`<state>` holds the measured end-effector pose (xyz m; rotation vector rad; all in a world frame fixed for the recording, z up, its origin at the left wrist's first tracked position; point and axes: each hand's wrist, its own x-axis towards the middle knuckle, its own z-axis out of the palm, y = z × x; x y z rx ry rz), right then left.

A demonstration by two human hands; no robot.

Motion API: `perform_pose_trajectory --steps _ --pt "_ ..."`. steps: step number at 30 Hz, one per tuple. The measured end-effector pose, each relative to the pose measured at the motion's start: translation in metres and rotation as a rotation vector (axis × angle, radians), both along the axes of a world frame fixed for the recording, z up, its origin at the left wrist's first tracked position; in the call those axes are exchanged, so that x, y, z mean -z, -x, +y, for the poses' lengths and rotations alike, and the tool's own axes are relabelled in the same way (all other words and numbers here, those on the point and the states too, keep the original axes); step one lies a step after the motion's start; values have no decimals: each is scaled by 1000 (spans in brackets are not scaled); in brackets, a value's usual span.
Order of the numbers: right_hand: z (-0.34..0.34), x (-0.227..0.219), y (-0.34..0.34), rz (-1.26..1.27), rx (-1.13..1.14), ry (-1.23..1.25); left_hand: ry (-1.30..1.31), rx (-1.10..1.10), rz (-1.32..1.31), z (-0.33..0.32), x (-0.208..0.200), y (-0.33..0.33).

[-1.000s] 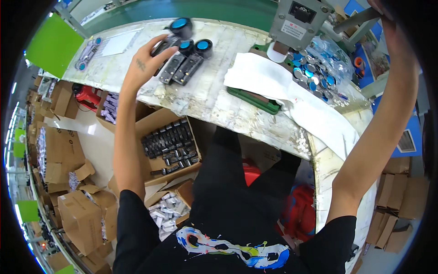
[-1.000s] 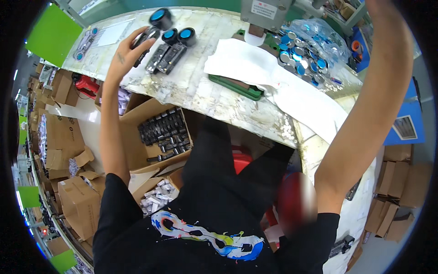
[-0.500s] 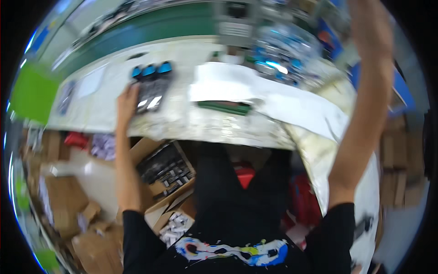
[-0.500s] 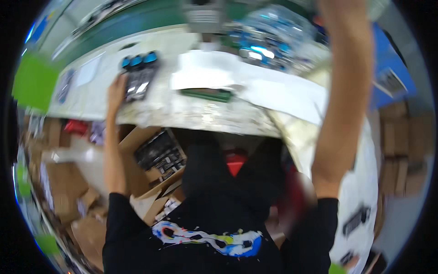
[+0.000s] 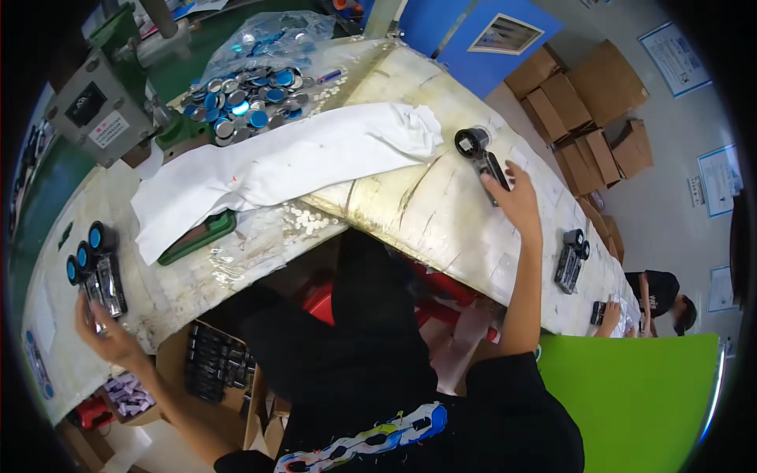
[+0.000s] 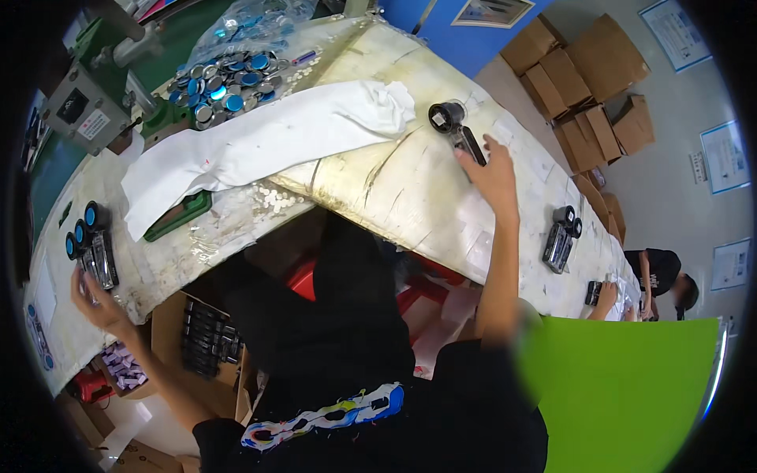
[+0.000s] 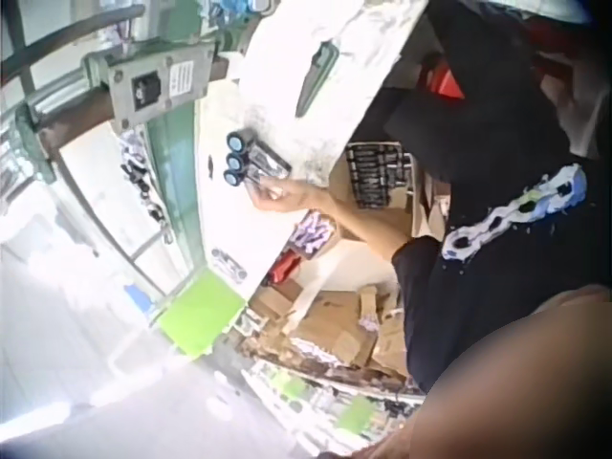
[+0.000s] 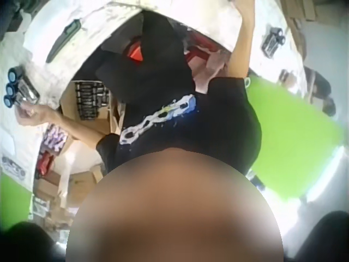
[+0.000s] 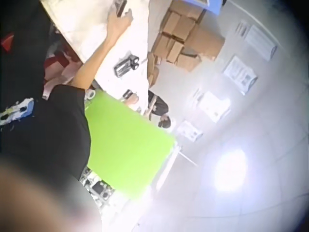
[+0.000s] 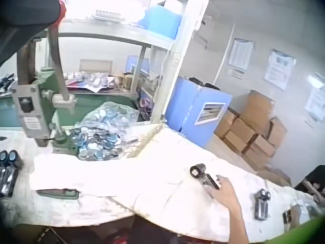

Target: Assembling handheld electronic devices by placing components and using a manual press.

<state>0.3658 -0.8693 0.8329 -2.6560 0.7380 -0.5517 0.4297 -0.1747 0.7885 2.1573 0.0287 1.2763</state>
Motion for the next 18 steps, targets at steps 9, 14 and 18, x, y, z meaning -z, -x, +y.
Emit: perform_pose_trajectory --steps 9,14,18 --pt "93 -10 -28 -24 -266 -681 665 884 762 -269 -30 46" --pt "223 -22 -39 47 -634 -985 1068 1148 708 -297 -26 43" --pt "287 -15 -47 264 -1000 -1004 1246 821 490 -267 -16 40"
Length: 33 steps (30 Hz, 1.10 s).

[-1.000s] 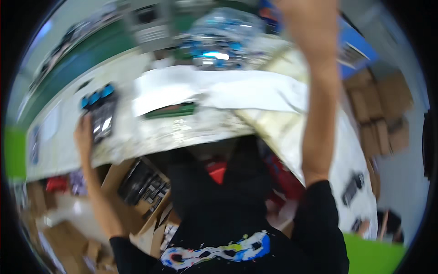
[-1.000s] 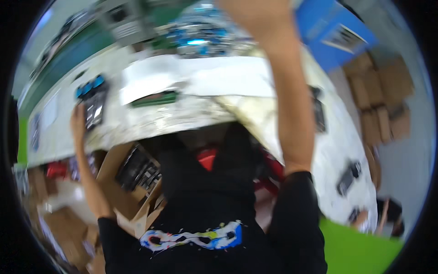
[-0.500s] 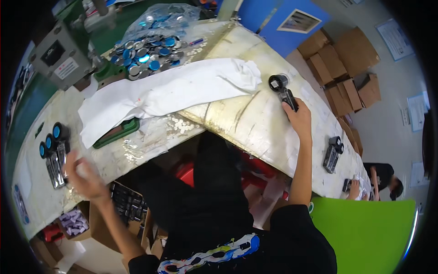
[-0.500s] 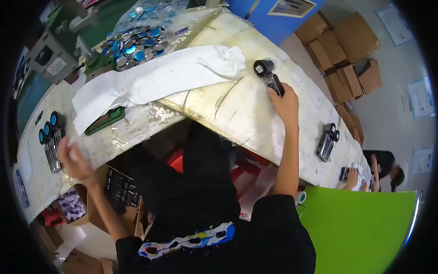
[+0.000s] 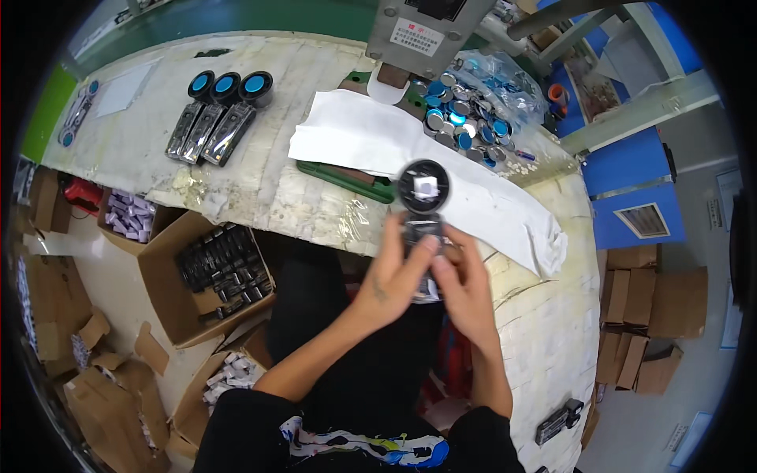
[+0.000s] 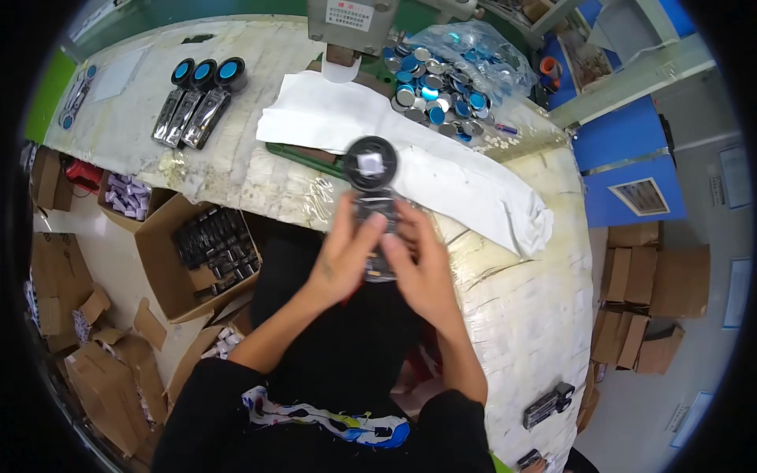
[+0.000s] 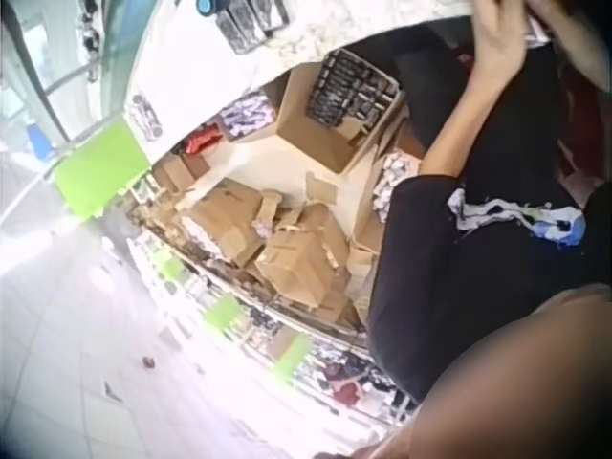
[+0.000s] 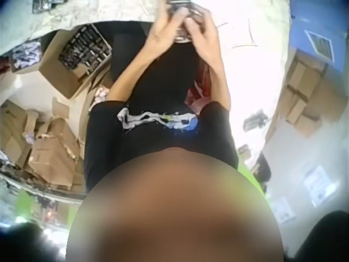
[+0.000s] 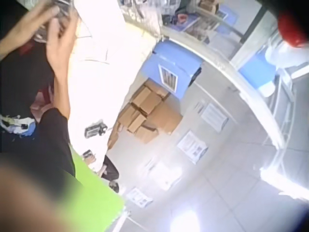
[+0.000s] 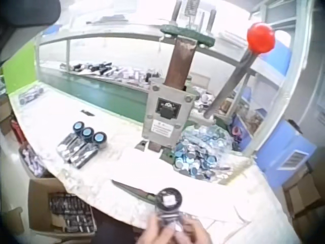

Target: Assembling handheld electronic devices by placing components and using a manual press.

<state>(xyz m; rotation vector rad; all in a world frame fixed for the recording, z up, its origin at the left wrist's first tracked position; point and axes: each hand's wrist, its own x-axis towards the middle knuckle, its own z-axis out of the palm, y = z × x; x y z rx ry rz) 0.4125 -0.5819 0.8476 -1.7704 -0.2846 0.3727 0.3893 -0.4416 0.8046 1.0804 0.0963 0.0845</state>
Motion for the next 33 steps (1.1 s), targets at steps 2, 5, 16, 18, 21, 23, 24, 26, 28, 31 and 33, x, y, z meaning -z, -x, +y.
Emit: perform_pose_trajectory --steps 2,5,16,18,21,23,24,26,28,31,33 --pt "11 1 -12 -114 -147 68 95 -61 56 29 0 -7" --pt "12 -3 -59 -307 -148 288 43 -23 123 68 -13 -14" --pt "8 31 -216 -748 108 850 51 50 155 92 -21 -41" --pt "8 34 -218 -740 99 830 80 52 166 91 -16 -42" --pt "5 35 -220 -704 90 794 134 46 192 88 -12 -43" --pt "2 30 -216 -675 83 786 164 68 193 87 -13 -44" --pt "5 23 -212 -684 106 772 176 55 192 86 -12 -44" --pt "13 7 -200 -721 126 672 186 41 196 84 -10 -44" --pt "33 -20 -173 -677 66 531 216 34 199 83 -8 -44" --pt "66 -47 -142 -698 -71 333 199 12 220 84 -7 -40" --pt "78 -52 -132 -765 -146 283 199 18 213 82 -9 -40"
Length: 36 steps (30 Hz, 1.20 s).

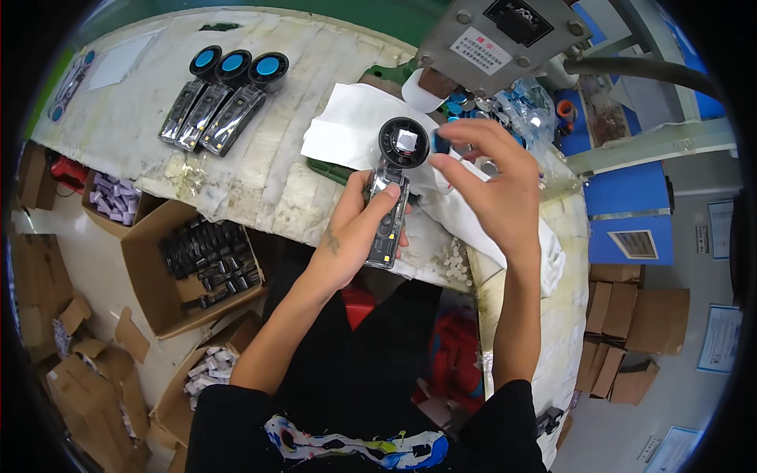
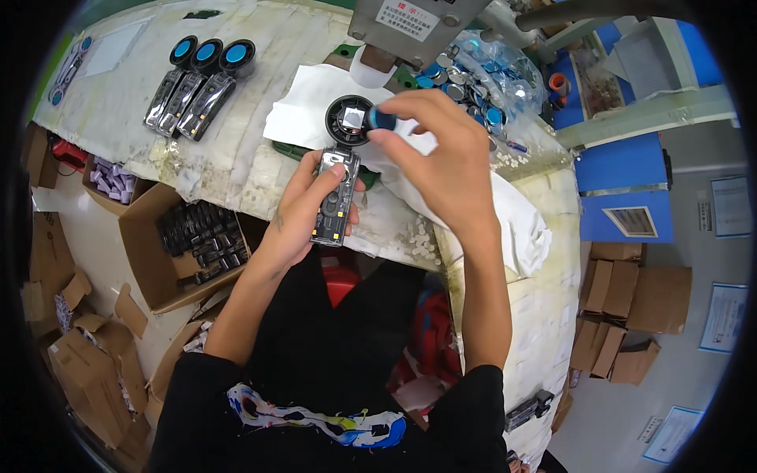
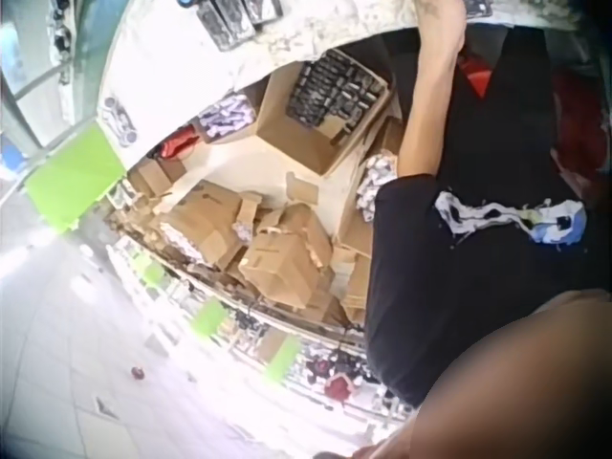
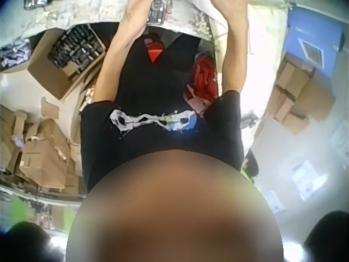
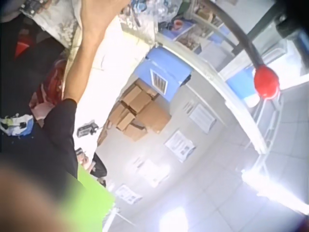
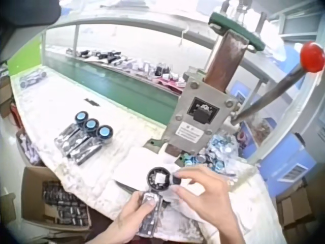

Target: Assembling handheld electronic devices by placing components and using a manual press.

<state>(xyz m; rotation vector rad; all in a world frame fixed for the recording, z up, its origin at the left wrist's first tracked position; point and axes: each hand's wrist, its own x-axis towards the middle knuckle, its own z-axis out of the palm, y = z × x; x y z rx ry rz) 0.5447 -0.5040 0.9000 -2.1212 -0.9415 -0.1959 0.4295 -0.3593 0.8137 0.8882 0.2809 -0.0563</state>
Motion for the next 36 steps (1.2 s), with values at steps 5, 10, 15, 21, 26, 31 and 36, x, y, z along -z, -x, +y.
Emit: perform_pose_trajectory --steps 5,10,15,21,26,31,36 --pt "20 6 0 -159 -147 53 -4 -6 0 0 3 0" --pt "23 10 1 -174 -136 101 -8 19 1 1 2 1" --pt "27 9 2 -174 -139 95 -3 12 -14 2 8 1" --pt "28 12 1 -133 -149 100 24 22 -18 4 10 1" --pt "25 20 0 -197 -134 73 12 45 -28 4 10 1" --pt "23 31 3 -229 -112 39 21 47 -22 5 9 0" --pt "23 45 11 -507 -31 152 4 47 -6 9 8 -1"
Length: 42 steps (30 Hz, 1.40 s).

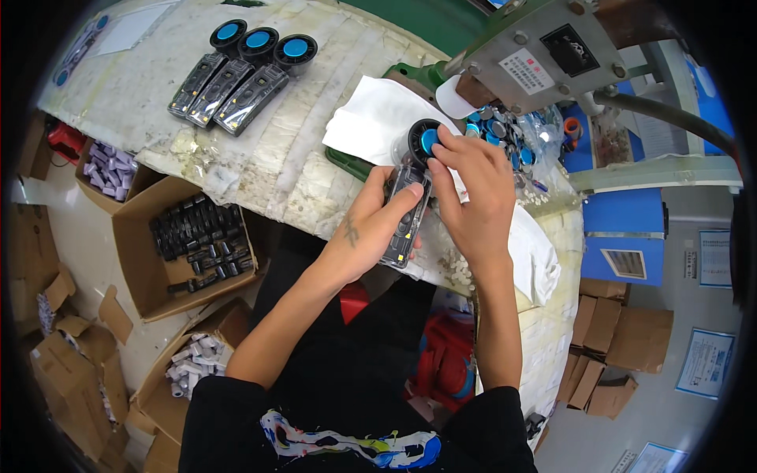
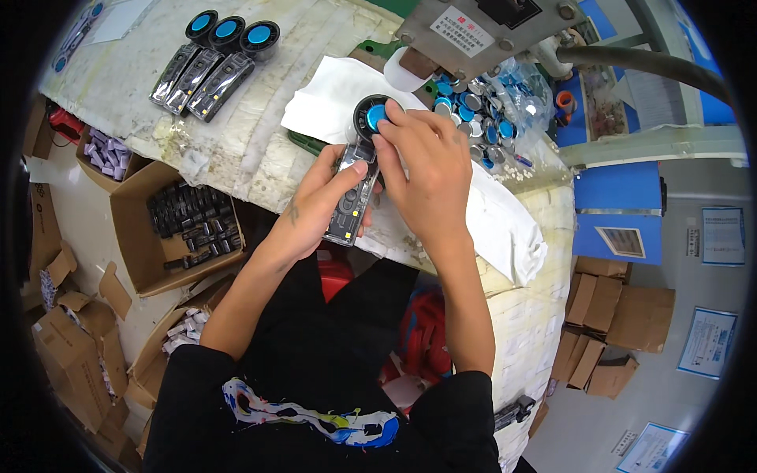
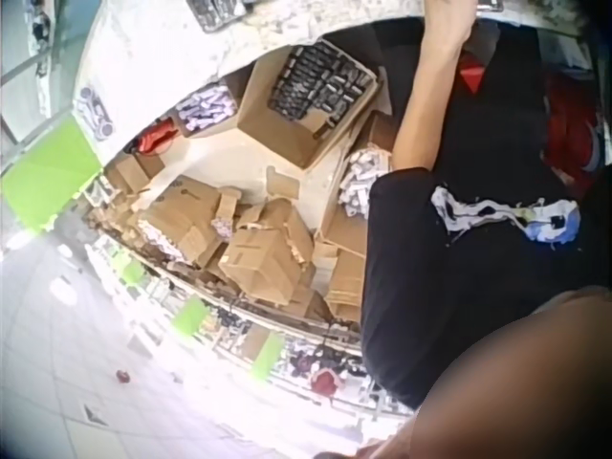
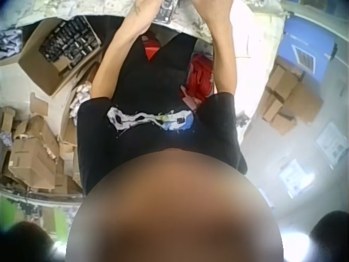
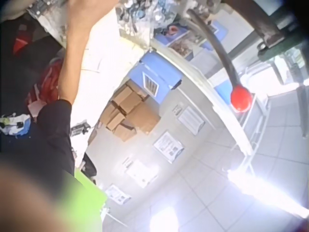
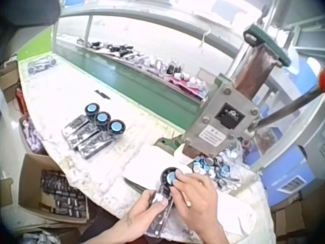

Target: Assembling handheld electronic devices by placing components and using a manual press.

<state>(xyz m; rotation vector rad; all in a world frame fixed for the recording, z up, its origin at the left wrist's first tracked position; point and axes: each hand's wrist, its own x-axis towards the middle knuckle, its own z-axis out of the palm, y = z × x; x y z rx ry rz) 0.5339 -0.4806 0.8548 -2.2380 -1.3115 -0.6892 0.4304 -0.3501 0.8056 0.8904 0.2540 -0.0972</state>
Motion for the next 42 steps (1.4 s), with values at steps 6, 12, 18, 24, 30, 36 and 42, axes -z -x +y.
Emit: perform_pose_trajectory --steps 6,12,18,24,30,36,42 --pt "8 0 20 -116 157 50 -62 12 -51 3 -8 -1" --pt "-12 10 32 178 -23 -137 -103 19 -165 -2 13 14" --pt "-17 -12 103 958 -170 -659 -149 19 -172 -12 11 58" --pt "-27 -31 126 703 -230 -551 -131 65 -375 -13 20 74" --pt "-30 -24 136 686 -239 -677 -565 -25 -551 -8 27 83" --pt "-34 -19 140 687 -167 -703 -675 -87 -524 -37 10 87" --pt "-43 -16 132 885 -306 -617 -808 -88 -389 -14 -6 101"
